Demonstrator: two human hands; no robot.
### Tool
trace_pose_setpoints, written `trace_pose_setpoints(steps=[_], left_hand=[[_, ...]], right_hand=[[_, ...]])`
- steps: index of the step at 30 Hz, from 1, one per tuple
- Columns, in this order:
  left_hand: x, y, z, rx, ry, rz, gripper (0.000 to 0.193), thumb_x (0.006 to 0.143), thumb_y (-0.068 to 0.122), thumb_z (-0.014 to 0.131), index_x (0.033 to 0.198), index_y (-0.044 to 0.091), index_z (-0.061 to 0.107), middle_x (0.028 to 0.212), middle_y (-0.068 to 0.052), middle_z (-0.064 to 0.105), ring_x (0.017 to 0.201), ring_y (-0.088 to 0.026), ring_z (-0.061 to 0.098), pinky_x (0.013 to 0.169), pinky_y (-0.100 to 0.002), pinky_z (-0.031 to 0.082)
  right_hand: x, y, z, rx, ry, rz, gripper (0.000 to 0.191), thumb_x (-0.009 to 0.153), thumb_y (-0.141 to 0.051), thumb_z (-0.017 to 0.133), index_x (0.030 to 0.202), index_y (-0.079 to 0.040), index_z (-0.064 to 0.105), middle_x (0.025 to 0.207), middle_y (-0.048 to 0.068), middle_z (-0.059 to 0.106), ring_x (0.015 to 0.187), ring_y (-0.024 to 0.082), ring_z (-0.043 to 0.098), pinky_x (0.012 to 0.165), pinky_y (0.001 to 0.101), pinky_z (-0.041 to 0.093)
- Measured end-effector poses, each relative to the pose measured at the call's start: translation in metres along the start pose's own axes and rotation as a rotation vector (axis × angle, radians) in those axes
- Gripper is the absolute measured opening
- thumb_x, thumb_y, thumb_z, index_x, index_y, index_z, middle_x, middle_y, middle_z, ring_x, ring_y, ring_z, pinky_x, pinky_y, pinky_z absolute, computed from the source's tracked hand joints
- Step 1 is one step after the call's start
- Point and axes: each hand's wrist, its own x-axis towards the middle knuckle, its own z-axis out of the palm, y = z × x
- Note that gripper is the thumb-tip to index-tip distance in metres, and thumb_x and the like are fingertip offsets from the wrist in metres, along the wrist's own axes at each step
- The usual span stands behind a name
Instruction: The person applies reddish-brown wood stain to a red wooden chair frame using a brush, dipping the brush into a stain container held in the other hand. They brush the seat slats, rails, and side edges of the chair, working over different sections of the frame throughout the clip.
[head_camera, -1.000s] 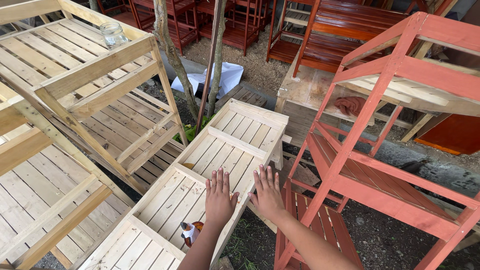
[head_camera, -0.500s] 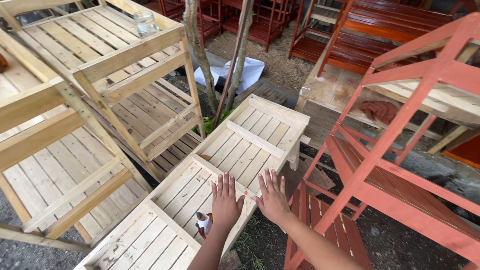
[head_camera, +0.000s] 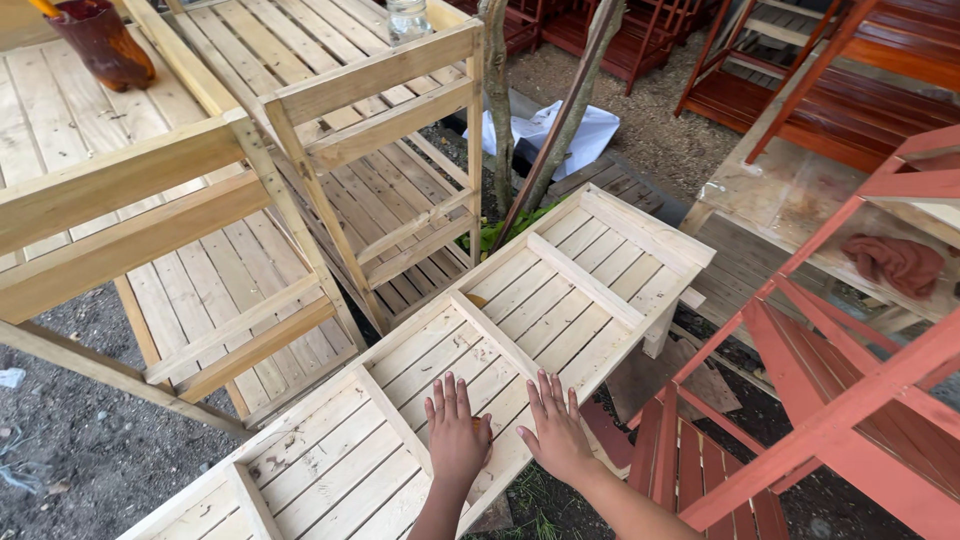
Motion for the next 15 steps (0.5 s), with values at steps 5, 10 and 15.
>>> trace_pose_setpoints(steps=[5, 10, 15], left_hand=[[-0.009, -0.031, 0.009, 0.008, 0.118, -0.15, 0.084, 0.088, 0.039, 0.067, 0.151, -0.005, 0.033, 0.16, -0.025, 0.029, 0.151, -0.04, 0.023, 0.122, -0.052, 0.017], [-0.016, -0.051, 0.027, -0.076, 0.0, -0.352, 0.092, 0.084, 0.045, 0.073, 0.152, -0.003, 0.034, 0.159, -0.025, 0.03, 0.149, -0.041, 0.025, 0.12, -0.05, 0.022], [-0.023, -0.066, 0.053, -0.094, -0.075, -0.38, 0.081, 0.082, 0.044, 0.077, 0.14, -0.003, 0.046, 0.158, -0.025, 0.034, 0.148, -0.041, 0.03, 0.121, -0.05, 0.025]], right_hand=[[0.011, -0.009, 0.033, 0.057, -0.189, 0.023, 0.085, 0.1, -0.045, 0.056, 0.159, -0.001, 0.012, 0.166, 0.025, 0.006, 0.155, 0.041, 0.003, 0.122, 0.0589, 0.01], [0.012, -0.011, 0.06, 0.094, -0.416, 0.021, 0.095, 0.099, -0.057, 0.057, 0.159, 0.001, 0.011, 0.168, 0.023, 0.007, 0.157, 0.041, 0.003, 0.125, 0.0568, 0.011], [0.014, -0.012, 0.087, 0.082, -0.524, 0.081, 0.105, 0.094, -0.066, 0.061, 0.158, 0.001, 0.012, 0.167, 0.025, 0.007, 0.156, 0.041, 0.004, 0.126, 0.0535, 0.013]])
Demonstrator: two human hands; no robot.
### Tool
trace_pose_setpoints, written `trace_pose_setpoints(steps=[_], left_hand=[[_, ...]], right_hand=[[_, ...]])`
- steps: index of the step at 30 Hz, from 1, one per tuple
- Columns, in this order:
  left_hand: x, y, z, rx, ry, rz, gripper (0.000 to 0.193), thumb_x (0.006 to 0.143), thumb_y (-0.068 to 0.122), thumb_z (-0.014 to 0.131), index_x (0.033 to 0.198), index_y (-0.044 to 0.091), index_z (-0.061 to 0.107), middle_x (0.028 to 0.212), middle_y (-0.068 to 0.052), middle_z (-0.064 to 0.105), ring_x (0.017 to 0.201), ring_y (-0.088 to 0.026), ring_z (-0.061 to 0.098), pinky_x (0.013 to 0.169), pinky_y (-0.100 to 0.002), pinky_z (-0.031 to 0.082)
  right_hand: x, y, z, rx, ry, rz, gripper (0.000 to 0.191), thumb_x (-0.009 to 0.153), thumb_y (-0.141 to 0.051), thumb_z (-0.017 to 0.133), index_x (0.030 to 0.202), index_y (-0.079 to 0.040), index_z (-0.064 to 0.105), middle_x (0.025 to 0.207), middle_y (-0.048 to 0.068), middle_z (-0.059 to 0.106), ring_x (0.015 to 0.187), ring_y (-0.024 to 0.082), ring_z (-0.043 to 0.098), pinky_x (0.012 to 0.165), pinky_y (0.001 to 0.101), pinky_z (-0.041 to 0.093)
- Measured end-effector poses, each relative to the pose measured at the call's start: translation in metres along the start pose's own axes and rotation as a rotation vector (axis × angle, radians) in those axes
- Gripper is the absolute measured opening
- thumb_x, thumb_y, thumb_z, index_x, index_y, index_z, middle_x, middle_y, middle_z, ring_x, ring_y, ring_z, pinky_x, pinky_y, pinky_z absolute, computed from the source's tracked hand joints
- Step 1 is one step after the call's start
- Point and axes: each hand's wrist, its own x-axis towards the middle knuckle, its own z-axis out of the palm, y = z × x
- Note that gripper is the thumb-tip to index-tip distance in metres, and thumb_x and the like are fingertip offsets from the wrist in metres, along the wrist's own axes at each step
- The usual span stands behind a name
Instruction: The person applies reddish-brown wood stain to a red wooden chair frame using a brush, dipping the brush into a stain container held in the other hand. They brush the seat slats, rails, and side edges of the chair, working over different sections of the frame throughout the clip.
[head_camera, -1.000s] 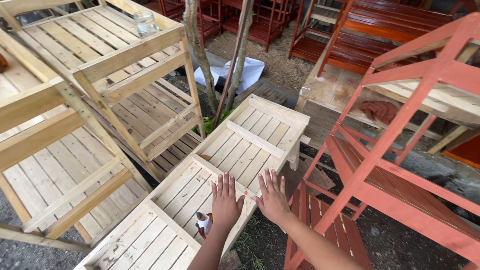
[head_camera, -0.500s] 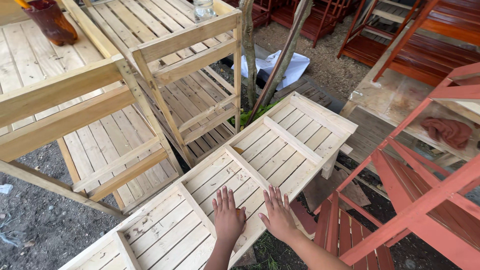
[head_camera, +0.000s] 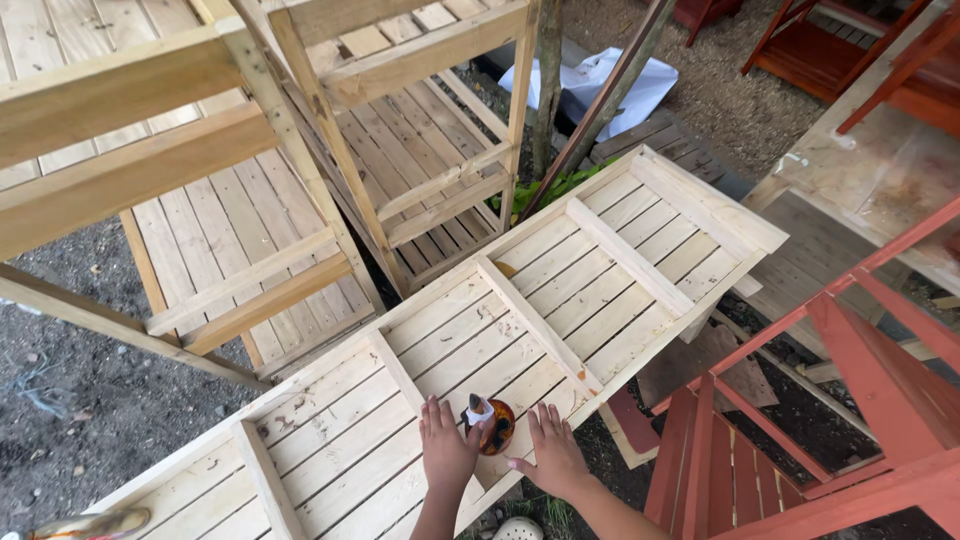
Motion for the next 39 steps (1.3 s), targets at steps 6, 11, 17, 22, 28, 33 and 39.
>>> trace_pose_setpoints(steps=[6, 11, 17, 22, 28, 33, 39], left_hand=[[0.008, -0.008, 0.019, -0.128, -0.07, 0.095, 0.079, 0.081, 0.042, 0.082, 0.136, -0.006, 0.051, 0.146, -0.029, 0.048, 0.137, -0.045, 0.045, 0.113, -0.05, 0.037], [0.022, -0.009, 0.033, -0.343, -0.286, -0.116, 0.067, 0.076, 0.039, 0.081, 0.131, 0.007, 0.061, 0.119, -0.018, 0.071, 0.105, -0.035, 0.071, 0.087, -0.044, 0.057], [0.034, -0.022, 0.052, -0.334, -0.209, -0.154, 0.046, 0.083, 0.039, 0.077, 0.119, 0.013, 0.068, 0.097, -0.017, 0.074, 0.09, -0.037, 0.073, 0.075, -0.046, 0.056], [0.036, -0.016, 0.043, -0.317, -0.19, -0.145, 0.034, 0.084, 0.037, 0.073, 0.11, 0.014, 0.069, 0.089, -0.015, 0.075, 0.082, -0.035, 0.073, 0.07, -0.045, 0.055], [0.026, 0.041, -0.012, -0.342, -0.271, -0.07, 0.043, 0.078, 0.036, 0.078, 0.116, 0.018, 0.066, 0.091, -0.01, 0.075, 0.08, -0.031, 0.073, 0.071, -0.043, 0.056], [0.024, 0.092, -0.063, -0.396, -0.436, 0.275, 0.071, 0.063, 0.022, 0.087, 0.13, 0.025, 0.063, 0.108, -0.006, 0.072, 0.095, -0.028, 0.071, 0.082, -0.041, 0.056], [0.024, 0.158, -0.092, -0.429, -0.778, 0.632, 0.057, 0.063, 0.014, 0.092, 0.117, 0.018, 0.072, 0.102, -0.007, 0.072, 0.097, -0.025, 0.071, 0.086, -0.037, 0.056]], right_hand=[[0.017, -0.009, 0.01, 0.025, -0.076, -0.026, 0.124, 0.078, -0.071, 0.076, 0.159, 0.0, 0.015, 0.167, 0.025, 0.011, 0.157, 0.039, 0.006, 0.127, 0.0508, 0.015], [0.036, -0.011, 0.021, -0.018, -0.137, 0.014, 0.125, 0.078, -0.068, 0.078, 0.159, 0.002, 0.013, 0.168, 0.023, 0.012, 0.158, 0.037, 0.006, 0.128, 0.0503, 0.014], [0.059, -0.027, 0.032, 0.064, -0.111, 0.134, 0.131, 0.078, -0.065, 0.08, 0.16, 0.002, 0.004, 0.17, 0.018, 0.009, 0.157, 0.036, 0.008, 0.125, 0.0525, 0.018], [0.05, -0.026, 0.029, 0.417, 0.108, 0.085, 0.141, 0.061, -0.049, 0.096, 0.159, -0.002, 0.006, 0.162, 0.018, 0.025, 0.148, 0.038, 0.031, 0.119, 0.0465, 0.037], [0.027, -0.012, 0.018, 0.999, 0.374, -0.139, 0.138, 0.052, -0.031, 0.102, 0.158, -0.009, 0.015, 0.149, 0.014, 0.05, 0.138, 0.03, 0.054, 0.112, 0.0423, 0.048], [-0.014, 0.02, -0.007, 1.101, 0.551, -0.316, 0.12, 0.062, -0.019, 0.1, 0.156, -0.009, 0.026, 0.149, 0.012, 0.046, 0.14, 0.025, 0.049, 0.114, 0.0414, 0.046], [-0.091, 0.046, -0.046, 1.226, 0.661, -0.274, 0.122, 0.063, -0.019, 0.099, 0.157, -0.013, 0.022, 0.149, 0.008, 0.048, 0.139, 0.023, 0.05, 0.115, 0.0394, 0.045]])
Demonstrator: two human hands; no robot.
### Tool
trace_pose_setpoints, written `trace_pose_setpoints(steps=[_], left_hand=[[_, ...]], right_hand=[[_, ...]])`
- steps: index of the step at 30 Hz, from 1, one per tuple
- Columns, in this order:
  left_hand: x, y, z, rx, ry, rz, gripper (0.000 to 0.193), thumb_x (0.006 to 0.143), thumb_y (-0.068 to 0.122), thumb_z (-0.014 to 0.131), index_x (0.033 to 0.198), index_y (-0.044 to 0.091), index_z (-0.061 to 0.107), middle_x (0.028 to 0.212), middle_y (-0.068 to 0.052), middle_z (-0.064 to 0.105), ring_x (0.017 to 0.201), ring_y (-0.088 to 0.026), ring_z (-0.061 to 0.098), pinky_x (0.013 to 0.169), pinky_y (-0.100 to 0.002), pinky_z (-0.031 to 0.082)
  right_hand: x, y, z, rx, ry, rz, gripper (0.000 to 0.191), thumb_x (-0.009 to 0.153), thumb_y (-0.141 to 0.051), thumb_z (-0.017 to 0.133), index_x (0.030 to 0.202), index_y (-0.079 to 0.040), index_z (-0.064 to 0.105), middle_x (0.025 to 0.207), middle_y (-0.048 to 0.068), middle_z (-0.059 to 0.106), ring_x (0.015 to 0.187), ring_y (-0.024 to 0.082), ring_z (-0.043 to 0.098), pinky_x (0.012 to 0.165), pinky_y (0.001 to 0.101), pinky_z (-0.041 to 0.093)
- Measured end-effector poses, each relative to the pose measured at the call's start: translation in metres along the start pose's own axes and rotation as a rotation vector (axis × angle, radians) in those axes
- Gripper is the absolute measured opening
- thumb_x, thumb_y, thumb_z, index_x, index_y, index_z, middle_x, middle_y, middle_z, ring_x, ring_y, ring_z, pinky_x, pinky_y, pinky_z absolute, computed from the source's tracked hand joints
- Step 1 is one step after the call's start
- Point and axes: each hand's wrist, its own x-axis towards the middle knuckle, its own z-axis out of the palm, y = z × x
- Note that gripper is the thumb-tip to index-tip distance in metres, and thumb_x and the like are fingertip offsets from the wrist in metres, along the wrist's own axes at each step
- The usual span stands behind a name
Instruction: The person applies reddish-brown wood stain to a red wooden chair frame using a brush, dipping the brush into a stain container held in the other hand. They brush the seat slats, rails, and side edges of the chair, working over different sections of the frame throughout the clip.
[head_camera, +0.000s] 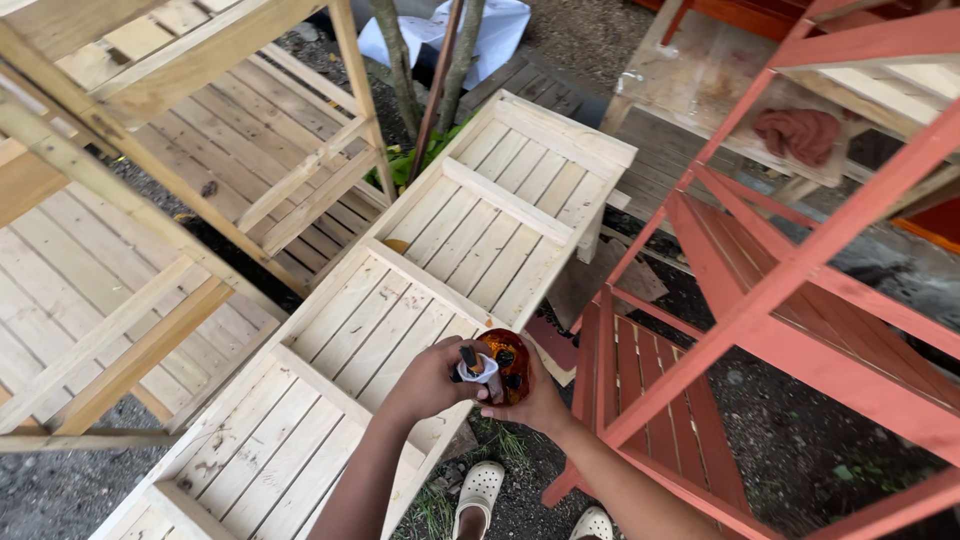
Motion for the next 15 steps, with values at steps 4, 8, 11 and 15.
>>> trace_pose_setpoints(steps=[4, 8, 11, 15], left_hand=[[0.026, 0.053, 0.022, -0.035, -0.103, 0.141, 0.046, 0.064, 0.017, 0.092, 0.105, 0.011, 0.073, 0.096, -0.006, 0.073, 0.088, -0.024, 0.074, 0.079, -0.036, 0.057], [0.053, 0.113, 0.057, 0.109, -0.218, 0.21, 0.043, 0.062, 0.022, 0.094, 0.098, 0.008, 0.073, 0.083, -0.007, 0.071, 0.077, -0.026, 0.072, 0.071, -0.038, 0.055], [0.059, 0.154, 0.088, 0.076, -0.265, 0.34, 0.043, 0.062, 0.026, 0.095, 0.095, 0.009, 0.074, 0.08, -0.008, 0.069, 0.073, -0.027, 0.069, 0.068, -0.039, 0.055], [0.072, 0.212, 0.124, 0.261, -0.408, 0.417, 0.054, 0.057, 0.037, 0.096, 0.103, 0.018, 0.075, 0.102, -0.008, 0.068, 0.092, -0.026, 0.068, 0.078, -0.041, 0.054]], right_hand=[[-0.044, -0.037, -0.026, 0.246, 0.074, -0.06, 0.116, 0.067, -0.014, 0.099, 0.157, -0.011, 0.026, 0.146, 0.011, 0.05, 0.136, 0.025, 0.052, 0.113, 0.0427, 0.047], [-0.083, -0.06, -0.052, 0.131, 0.217, -0.119, 0.117, 0.066, -0.013, 0.099, 0.155, -0.014, 0.023, 0.146, 0.006, 0.048, 0.137, 0.022, 0.051, 0.112, 0.0435, 0.05], [-0.114, -0.074, -0.078, 0.129, 0.351, -0.102, 0.11, 0.07, -0.012, 0.097, 0.155, -0.013, 0.027, 0.147, 0.007, 0.049, 0.14, 0.023, 0.052, 0.116, 0.0445, 0.05], [-0.158, -0.101, -0.127, 0.102, 0.471, -0.154, 0.109, 0.069, -0.008, 0.094, 0.156, -0.011, 0.028, 0.147, 0.009, 0.05, 0.14, 0.024, 0.051, 0.117, 0.0439, 0.048]])
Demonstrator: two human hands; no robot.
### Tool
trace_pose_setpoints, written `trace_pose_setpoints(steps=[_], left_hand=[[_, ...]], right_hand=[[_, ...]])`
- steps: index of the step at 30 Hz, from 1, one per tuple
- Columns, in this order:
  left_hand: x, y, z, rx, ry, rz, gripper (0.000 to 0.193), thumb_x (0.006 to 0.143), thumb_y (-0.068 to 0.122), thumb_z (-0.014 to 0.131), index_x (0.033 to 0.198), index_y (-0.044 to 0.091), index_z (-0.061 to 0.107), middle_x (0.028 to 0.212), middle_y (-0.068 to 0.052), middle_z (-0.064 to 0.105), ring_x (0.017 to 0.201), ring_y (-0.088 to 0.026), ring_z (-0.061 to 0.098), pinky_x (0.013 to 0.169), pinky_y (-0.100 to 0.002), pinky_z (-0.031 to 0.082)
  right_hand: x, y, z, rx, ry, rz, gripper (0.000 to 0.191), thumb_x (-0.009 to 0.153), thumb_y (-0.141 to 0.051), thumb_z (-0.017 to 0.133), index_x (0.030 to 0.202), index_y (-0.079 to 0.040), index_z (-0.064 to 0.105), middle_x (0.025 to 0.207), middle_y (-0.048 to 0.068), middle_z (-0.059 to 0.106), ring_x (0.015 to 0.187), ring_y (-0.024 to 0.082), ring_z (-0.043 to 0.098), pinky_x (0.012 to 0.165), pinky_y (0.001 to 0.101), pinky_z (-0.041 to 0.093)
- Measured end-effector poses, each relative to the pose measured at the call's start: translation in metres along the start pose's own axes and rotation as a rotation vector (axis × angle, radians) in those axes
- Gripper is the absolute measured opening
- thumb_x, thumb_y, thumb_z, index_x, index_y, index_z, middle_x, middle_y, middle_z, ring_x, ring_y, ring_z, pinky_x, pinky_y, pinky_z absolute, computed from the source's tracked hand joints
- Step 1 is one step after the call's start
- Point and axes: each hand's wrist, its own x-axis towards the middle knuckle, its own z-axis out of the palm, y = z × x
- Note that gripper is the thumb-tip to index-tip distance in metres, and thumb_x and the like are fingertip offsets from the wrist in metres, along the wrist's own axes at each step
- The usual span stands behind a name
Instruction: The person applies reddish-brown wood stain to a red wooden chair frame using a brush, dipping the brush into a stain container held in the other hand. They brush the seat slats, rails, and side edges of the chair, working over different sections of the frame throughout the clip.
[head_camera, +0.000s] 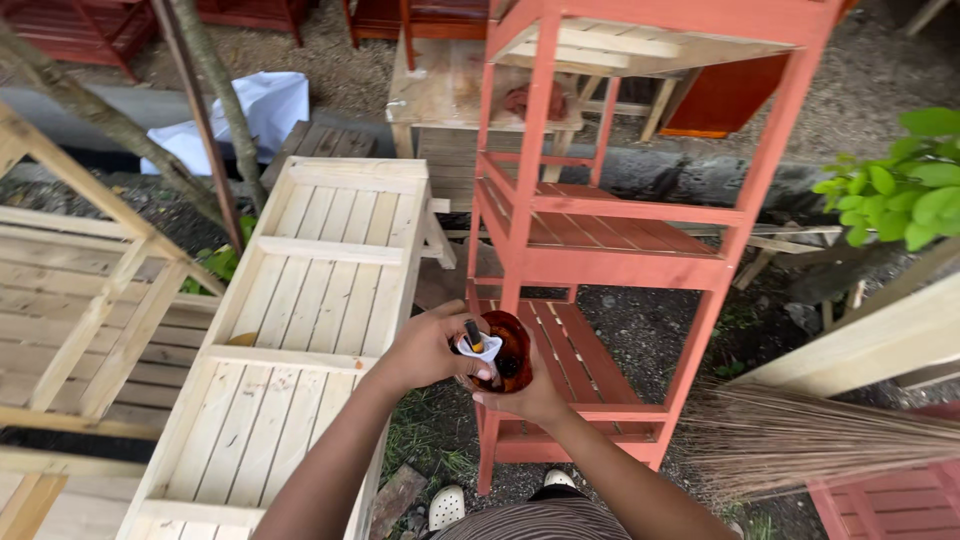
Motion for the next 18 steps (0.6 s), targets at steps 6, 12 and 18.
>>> trace_pose_setpoints(steps=[6, 12, 18], left_hand=[[0.065, 0.074, 0.015, 0.247, -0.277, 0.301, 0.057, 0.043, 0.028, 0.095, 0.099, 0.024, 0.086, 0.144, -0.004, 0.045, 0.13, -0.031, 0.038, 0.106, -0.048, 0.031], [0.117, 0.131, 0.061, 0.226, -0.294, 0.38, 0.041, 0.054, 0.039, 0.093, 0.085, 0.016, 0.081, 0.119, 0.002, 0.061, 0.116, -0.027, 0.05, 0.105, -0.042, 0.039], [0.148, 0.178, 0.114, 0.148, -0.014, 0.529, 0.036, 0.067, 0.043, 0.089, 0.076, 0.011, 0.076, 0.11, -0.001, 0.058, 0.106, -0.025, 0.058, 0.088, -0.041, 0.051]], right_hand=[[-0.025, -0.054, -0.066, -0.108, 0.067, -0.056, 0.115, 0.062, -0.007, 0.093, 0.158, -0.01, 0.029, 0.149, 0.011, 0.051, 0.14, 0.026, 0.051, 0.116, 0.0426, 0.045], [-0.036, -0.099, -0.142, -0.471, 0.037, -0.148, 0.123, 0.052, -0.019, 0.097, 0.155, -0.008, 0.03, 0.145, 0.01, 0.054, 0.139, 0.025, 0.054, 0.116, 0.0399, 0.045], [-0.052, -0.135, -0.199, -0.546, 0.11, -0.295, 0.12, 0.051, -0.015, 0.097, 0.154, -0.007, 0.036, 0.149, 0.013, 0.051, 0.14, 0.029, 0.053, 0.12, 0.0415, 0.043]])
